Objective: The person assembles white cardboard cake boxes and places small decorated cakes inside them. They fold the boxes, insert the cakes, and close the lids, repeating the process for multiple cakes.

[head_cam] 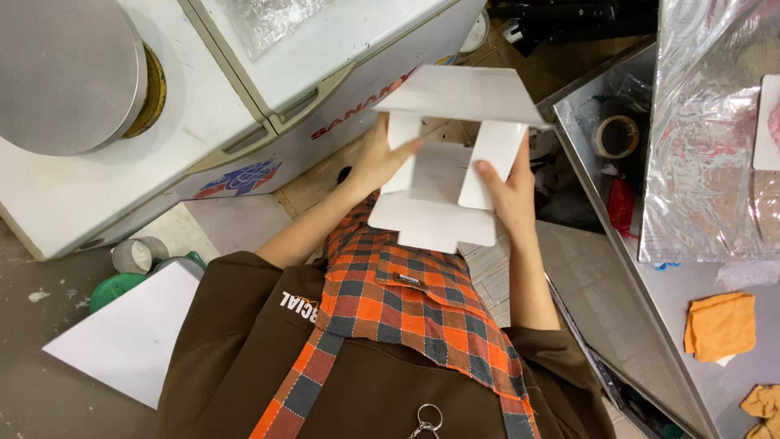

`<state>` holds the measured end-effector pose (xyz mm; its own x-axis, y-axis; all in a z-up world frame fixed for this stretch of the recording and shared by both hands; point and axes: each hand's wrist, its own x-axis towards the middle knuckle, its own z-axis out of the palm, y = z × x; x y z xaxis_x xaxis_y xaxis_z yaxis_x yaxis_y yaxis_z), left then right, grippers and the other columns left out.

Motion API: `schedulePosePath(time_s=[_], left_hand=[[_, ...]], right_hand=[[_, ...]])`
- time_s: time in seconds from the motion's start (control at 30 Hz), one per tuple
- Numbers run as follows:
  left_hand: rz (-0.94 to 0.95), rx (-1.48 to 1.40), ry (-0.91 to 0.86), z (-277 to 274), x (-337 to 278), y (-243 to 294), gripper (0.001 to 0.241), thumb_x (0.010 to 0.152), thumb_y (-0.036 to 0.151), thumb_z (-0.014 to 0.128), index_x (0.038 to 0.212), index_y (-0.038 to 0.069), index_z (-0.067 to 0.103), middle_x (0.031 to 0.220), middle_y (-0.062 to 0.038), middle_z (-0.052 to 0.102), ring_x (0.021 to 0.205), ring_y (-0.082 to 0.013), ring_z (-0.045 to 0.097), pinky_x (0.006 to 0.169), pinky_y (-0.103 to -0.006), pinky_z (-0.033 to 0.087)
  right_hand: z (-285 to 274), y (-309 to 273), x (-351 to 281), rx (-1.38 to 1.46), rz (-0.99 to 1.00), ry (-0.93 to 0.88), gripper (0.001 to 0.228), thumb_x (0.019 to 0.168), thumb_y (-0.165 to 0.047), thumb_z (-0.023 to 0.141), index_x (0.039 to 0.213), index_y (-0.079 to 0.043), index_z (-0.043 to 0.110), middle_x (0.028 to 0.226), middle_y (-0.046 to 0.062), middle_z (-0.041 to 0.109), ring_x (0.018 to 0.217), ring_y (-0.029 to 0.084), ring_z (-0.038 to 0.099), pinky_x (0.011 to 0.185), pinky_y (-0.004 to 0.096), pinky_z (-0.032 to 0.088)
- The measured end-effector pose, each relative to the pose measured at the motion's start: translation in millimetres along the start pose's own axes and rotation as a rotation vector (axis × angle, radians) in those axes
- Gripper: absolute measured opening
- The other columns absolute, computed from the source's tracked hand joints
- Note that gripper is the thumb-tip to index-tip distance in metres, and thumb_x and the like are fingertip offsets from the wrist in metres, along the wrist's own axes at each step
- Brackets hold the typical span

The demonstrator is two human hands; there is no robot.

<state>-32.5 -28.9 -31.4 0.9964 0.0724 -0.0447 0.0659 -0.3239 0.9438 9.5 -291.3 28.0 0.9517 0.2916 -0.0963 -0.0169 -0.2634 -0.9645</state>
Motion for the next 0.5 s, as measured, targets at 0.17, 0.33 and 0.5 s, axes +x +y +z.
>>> schedulePosePath(time_s=[0.17,0.33,0.5], left_hand=[[0.284,0.146,0.066,-13,4,23,0.123,0.095,0.032,0.081,0.165,0.015,-0.019,0.173,-0.03,0.0,0.157,-0.0502,0.018,0.125,-0.0583,0.028],[0.416,0.033,-0.26,-54,-6,64,0.112,0.076,0.029,0.091,0.164,0.016,0.024,0.173,-0.015,0.02,0.156,-0.0314,0.039,0.13,-0.0512,0.034],[0.705,0.31,-0.405,-60,-22,63,0.069,0.067,0.045,0.093,0.125,0.019,0.067,0.157,-0.005,0.052,0.151,-0.0259,0.043,0.122,-0.0498,0.041]], right_hand=[[0,0,-5,0.071,0.014,-0.043,0.072,0.099,-0.027,0.067,0.159,-0.004,0.034,0.134,0.016,0.064,0.116,0.021,0.065,0.098,0.034,0.053],[-14,42,-11,0.154,0.263,-0.224,0.061,0.097,-0.027,0.068,0.15,-0.004,0.049,0.131,0.013,0.066,0.115,0.018,0.063,0.097,0.031,0.05],[-17,102,-7,0.104,0.223,-0.269,0.051,0.097,-0.023,0.07,0.141,0.001,0.062,0.139,0.013,0.068,0.126,0.021,0.063,0.107,0.035,0.05]])
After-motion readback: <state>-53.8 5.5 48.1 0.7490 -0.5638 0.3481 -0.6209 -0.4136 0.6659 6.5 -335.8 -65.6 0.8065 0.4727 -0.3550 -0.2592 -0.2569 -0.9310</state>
